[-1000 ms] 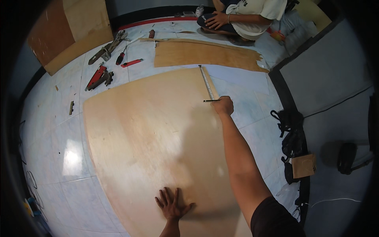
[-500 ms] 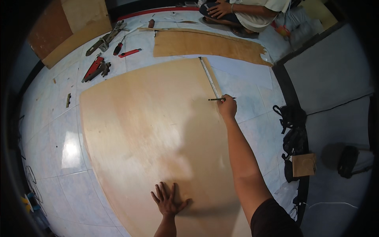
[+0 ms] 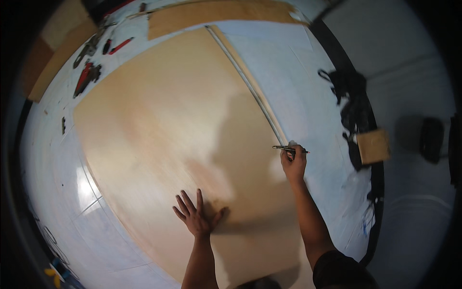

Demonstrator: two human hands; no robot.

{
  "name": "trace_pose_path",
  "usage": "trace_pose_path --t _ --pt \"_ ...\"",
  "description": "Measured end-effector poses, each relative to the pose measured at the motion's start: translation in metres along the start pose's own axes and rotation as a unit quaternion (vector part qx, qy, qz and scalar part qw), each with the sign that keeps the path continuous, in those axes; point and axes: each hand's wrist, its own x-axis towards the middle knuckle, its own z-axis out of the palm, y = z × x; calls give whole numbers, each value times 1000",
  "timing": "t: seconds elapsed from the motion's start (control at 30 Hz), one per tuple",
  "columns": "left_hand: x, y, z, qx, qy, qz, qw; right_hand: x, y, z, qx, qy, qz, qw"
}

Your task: The person kneels on the floor and uses a tape measure and a red straightedge to measure and mark lines on a large sheet of plywood. They mark multiple points and draw straight lines across the surface using a pencil.

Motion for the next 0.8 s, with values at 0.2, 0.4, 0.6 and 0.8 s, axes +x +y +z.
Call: trace_pose_path --t 0.2,0.4,0.6,0.8 --pt "-4 -1 33 25 140 43 989 -135 39 -111 -16 28 32 999" --pt "-13 2 53 74 208 59 974 -273 75 -216 -50 1 135 990" --pt "-28 3 65 85 209 53 973 -438 118 -311 -37 19 265 963" --pt "-31 10 69 108 159 43 980 -570 192 -393 -144 85 154 974"
